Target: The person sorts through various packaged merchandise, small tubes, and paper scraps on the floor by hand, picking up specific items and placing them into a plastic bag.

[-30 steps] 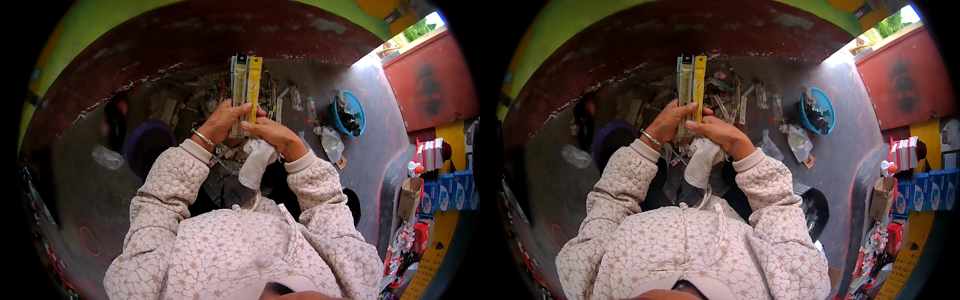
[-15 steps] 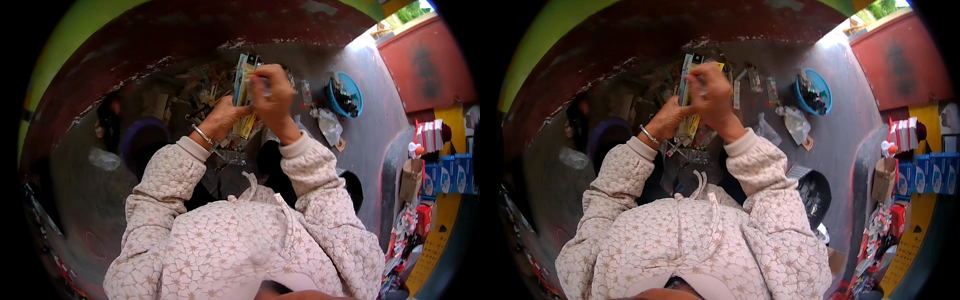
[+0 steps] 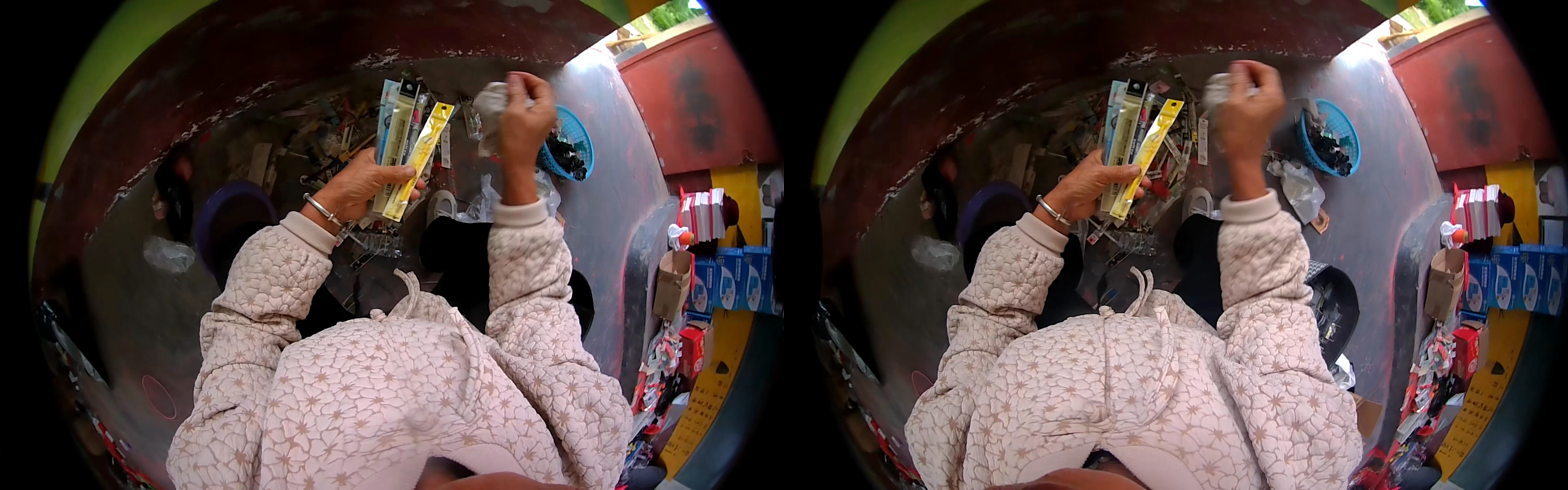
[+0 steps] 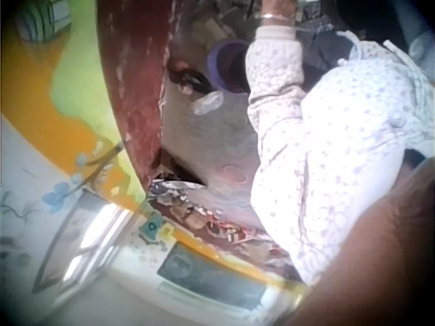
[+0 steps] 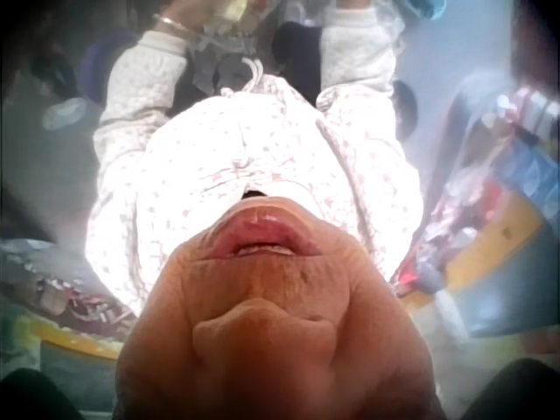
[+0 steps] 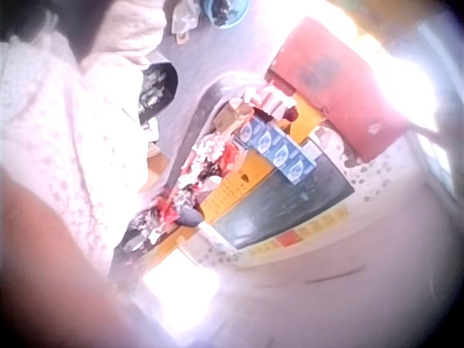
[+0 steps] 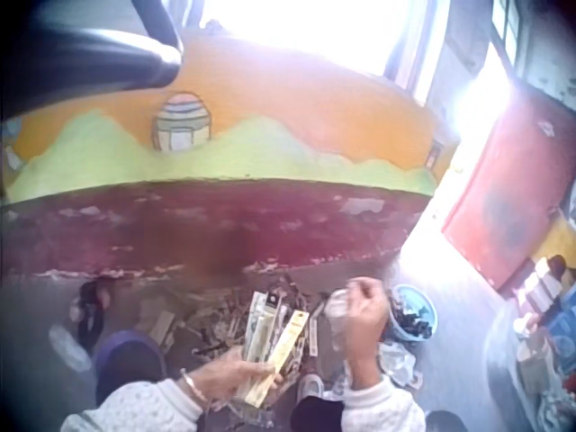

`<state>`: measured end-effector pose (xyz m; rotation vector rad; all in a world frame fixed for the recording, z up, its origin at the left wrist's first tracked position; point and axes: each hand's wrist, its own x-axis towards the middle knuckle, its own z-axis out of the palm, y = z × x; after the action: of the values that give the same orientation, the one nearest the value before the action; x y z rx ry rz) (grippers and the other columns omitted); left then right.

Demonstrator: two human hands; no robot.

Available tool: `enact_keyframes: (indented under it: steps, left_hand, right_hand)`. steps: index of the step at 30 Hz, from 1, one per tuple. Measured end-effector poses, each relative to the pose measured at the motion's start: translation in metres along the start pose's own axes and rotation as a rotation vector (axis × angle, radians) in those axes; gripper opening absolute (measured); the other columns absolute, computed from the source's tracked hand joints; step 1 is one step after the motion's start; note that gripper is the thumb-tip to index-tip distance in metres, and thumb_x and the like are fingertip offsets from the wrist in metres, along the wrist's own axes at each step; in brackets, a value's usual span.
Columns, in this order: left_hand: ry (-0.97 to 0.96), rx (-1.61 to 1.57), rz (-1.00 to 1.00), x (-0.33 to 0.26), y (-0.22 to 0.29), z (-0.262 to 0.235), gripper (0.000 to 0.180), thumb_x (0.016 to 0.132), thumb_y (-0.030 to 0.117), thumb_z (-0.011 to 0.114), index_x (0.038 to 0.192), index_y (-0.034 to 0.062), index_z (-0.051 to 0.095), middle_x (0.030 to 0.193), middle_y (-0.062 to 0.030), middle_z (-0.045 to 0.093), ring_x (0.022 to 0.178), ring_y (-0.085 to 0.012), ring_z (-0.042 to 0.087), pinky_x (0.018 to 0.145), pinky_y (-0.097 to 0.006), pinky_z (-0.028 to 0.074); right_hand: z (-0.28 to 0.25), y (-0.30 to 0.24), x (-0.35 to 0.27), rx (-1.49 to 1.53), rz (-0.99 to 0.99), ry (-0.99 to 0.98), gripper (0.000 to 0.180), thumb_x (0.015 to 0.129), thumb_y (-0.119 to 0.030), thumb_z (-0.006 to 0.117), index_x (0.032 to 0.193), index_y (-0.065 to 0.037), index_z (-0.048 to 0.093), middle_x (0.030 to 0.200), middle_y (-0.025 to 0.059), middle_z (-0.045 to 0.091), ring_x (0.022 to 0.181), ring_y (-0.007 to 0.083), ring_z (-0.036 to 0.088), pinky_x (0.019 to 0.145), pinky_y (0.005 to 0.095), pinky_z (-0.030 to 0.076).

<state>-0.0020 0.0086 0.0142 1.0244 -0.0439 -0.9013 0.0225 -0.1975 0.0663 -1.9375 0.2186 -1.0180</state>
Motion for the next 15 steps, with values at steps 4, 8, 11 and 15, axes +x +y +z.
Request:
enact_keyframes:
  steps: [4, 8, 11, 15]
  left_hand:
    - [-0.038, 0.165, 0.058, 0.004, -0.005, 0.001, 0.041, 0.078, 0.011, 0.066, 0.111, -0.0017, 0.047, 0.087, -0.0127, 0.062, 0.073, -0.0152, 0.064, 0.065, -0.029, 0.055]
    - [-0.093, 0.13, -0.029, 0.0, -0.009, -0.005, 0.037, 0.077, 0.009, 0.065, 0.108, -0.0021, 0.048, 0.084, -0.0109, 0.062, 0.069, -0.0156, 0.063, 0.066, -0.03, 0.054]
    - [-0.122, 0.166, -0.007, -0.004, -0.002, 0.004, 0.033, 0.08, 0.011, 0.063, 0.107, -0.0034, 0.048, 0.086, -0.0134, 0.062, 0.069, -0.016, 0.063, 0.064, -0.029, 0.053]
    - [0.0, -0.008, 0.03, 0.001, -0.001, -0.006, 0.035, 0.08, 0.016, 0.066, 0.106, 0.0005, 0.049, 0.085, -0.011, 0.063, 0.07, -0.0134, 0.063, 0.064, -0.026, 0.054]
  right_hand:
    - [0.043, -0.021, -0.065, 0.168, -0.577, -0.492, 0.017, 0.077, -0.006, 0.063, 0.092, -0.005, 0.057, 0.082, 0.011, 0.058, 0.069, 0.0236, 0.059, 0.063, 0.0288, 0.048]
    - [0.048, -0.009, -0.049, 0.018, -0.68, -0.419, 0.017, 0.075, -0.001, 0.061, 0.09, -0.006, 0.056, 0.084, 0.0126, 0.056, 0.073, 0.0303, 0.058, 0.063, 0.0353, 0.048]
    - [0.023, 0.035, 0.001, -0.244, -0.483, -0.06, 0.011, 0.078, -0.007, 0.056, 0.088, -0.005, 0.06, 0.085, 0.0127, 0.057, 0.072, 0.0282, 0.057, 0.063, 0.0365, 0.047]
    - [-0.008, 0.029, 0.006, -0.181, -0.009, 0.011, 0.017, 0.082, -0.017, 0.059, 0.076, -0.002, 0.061, 0.074, 0.0104, 0.06, 0.067, 0.0212, 0.056, 0.064, 0.035, 0.044]
